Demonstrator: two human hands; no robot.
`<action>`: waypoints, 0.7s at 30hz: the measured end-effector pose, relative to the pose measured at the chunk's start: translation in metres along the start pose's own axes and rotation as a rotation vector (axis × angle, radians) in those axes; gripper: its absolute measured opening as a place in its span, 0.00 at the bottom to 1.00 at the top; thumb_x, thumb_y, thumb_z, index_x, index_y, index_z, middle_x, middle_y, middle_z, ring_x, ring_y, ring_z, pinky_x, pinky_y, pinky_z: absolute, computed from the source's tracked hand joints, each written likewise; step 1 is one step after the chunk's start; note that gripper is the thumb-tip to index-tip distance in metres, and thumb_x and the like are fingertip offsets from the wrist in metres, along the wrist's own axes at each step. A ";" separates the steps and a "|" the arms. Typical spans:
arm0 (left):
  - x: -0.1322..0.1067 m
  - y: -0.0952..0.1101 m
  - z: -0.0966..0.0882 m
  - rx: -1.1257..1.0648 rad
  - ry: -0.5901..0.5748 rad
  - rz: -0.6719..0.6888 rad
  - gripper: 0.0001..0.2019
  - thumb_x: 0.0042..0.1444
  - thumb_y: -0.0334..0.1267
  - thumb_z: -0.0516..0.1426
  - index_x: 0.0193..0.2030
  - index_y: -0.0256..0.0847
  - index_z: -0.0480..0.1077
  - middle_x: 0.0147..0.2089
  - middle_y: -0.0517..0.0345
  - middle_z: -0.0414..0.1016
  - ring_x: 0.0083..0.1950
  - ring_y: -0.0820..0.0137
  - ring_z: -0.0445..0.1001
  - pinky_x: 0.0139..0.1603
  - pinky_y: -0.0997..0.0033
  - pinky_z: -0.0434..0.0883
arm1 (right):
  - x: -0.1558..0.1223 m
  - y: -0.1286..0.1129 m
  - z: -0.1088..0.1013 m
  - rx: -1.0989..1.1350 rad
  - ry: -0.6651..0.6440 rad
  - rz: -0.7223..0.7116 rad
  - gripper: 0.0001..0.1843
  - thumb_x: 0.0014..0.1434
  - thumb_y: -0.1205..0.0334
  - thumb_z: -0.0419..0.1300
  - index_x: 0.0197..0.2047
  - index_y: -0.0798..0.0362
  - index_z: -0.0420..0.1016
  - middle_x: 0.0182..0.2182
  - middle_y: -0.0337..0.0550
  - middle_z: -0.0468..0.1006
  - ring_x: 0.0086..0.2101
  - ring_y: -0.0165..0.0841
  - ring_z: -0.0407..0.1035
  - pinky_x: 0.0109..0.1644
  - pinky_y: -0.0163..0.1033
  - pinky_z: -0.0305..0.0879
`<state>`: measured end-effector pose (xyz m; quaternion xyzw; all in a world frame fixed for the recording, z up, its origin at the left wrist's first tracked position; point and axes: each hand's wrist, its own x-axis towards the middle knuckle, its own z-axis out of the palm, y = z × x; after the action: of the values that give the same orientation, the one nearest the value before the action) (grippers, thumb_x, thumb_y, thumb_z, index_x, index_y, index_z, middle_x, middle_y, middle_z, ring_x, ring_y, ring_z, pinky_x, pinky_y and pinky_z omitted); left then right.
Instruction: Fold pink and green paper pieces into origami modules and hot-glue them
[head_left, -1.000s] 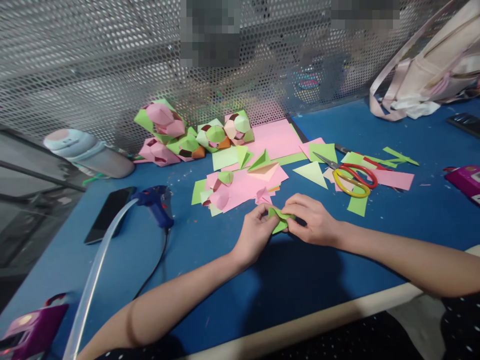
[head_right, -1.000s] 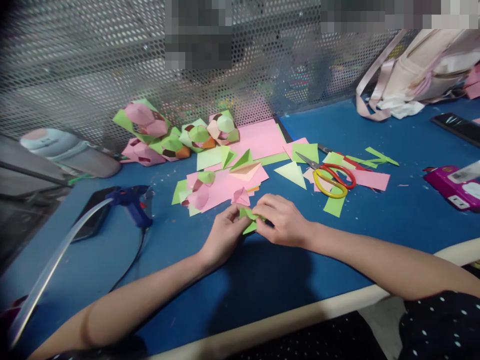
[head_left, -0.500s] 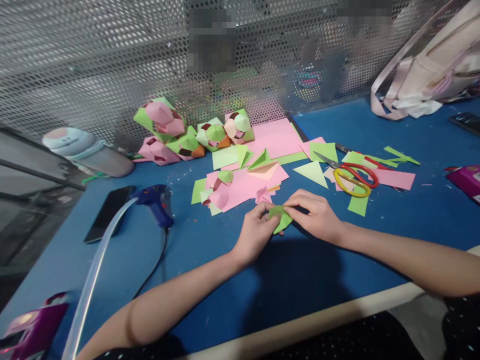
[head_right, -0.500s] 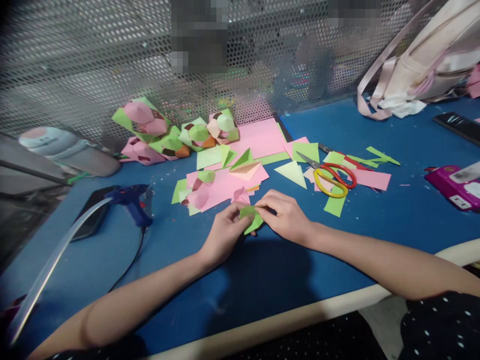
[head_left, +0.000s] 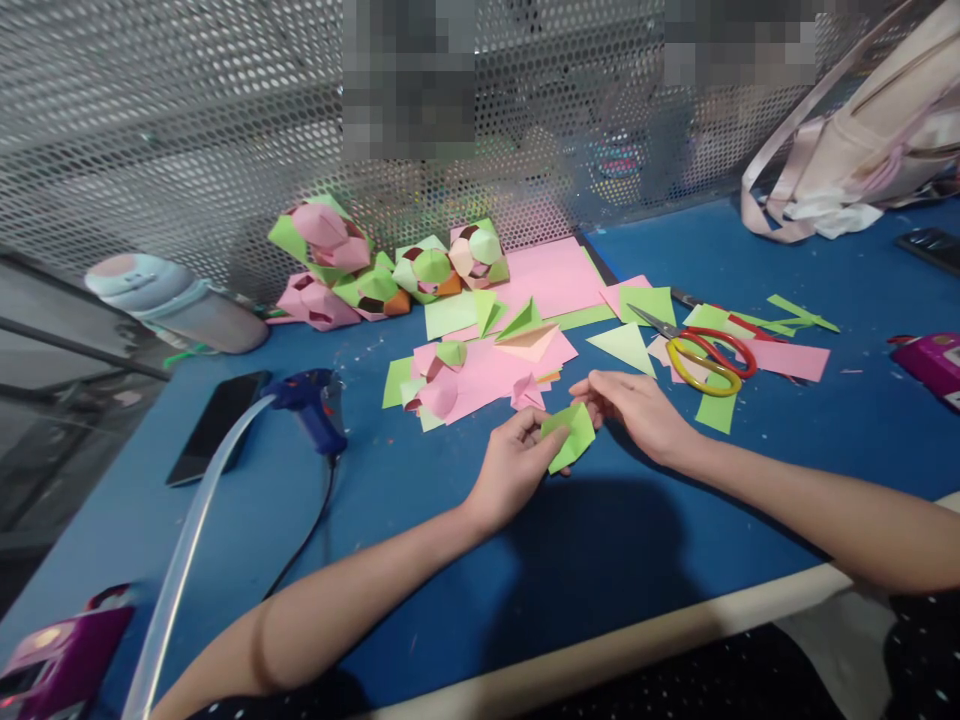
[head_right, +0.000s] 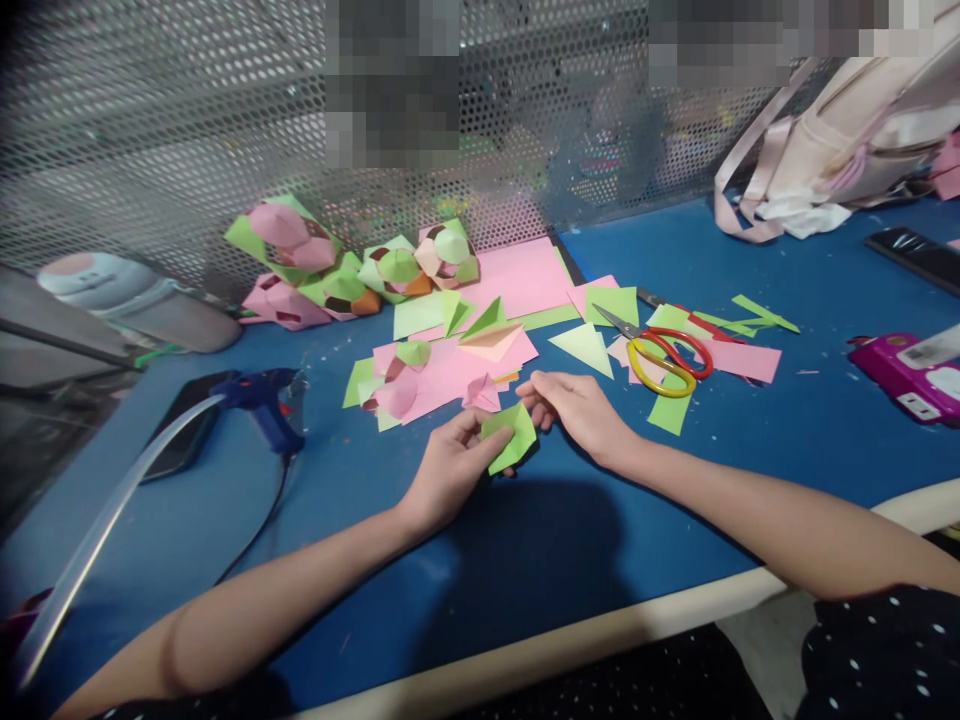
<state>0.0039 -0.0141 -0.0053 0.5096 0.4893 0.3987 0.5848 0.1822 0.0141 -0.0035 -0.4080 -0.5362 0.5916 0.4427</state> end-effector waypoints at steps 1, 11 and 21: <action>0.000 0.000 0.000 0.007 -0.006 0.001 0.11 0.52 0.43 0.61 0.31 0.39 0.66 0.24 0.63 0.73 0.23 0.72 0.73 0.25 0.72 0.72 | 0.002 0.001 0.000 0.048 -0.024 0.068 0.21 0.62 0.47 0.53 0.38 0.56 0.77 0.25 0.40 0.73 0.24 0.28 0.67 0.29 0.35 0.64; 0.000 0.005 -0.001 0.053 -0.029 -0.006 0.07 0.54 0.40 0.59 0.32 0.38 0.69 0.24 0.62 0.74 0.24 0.72 0.74 0.28 0.73 0.70 | -0.004 -0.008 0.003 -0.268 -0.166 -0.010 0.10 0.55 0.57 0.62 0.35 0.55 0.76 0.27 0.38 0.75 0.28 0.28 0.69 0.33 0.33 0.66; 0.001 0.001 -0.003 -0.059 -0.047 0.046 0.05 0.57 0.38 0.55 0.36 0.39 0.66 0.30 0.63 0.71 0.26 0.74 0.73 0.32 0.72 0.70 | -0.004 -0.005 0.004 -0.282 -0.142 -0.029 0.13 0.54 0.54 0.62 0.36 0.56 0.75 0.26 0.38 0.74 0.27 0.28 0.69 0.32 0.34 0.66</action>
<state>0.0017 -0.0124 -0.0044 0.5125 0.4514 0.4144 0.6016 0.1798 0.0089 0.0015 -0.4154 -0.6500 0.5312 0.3504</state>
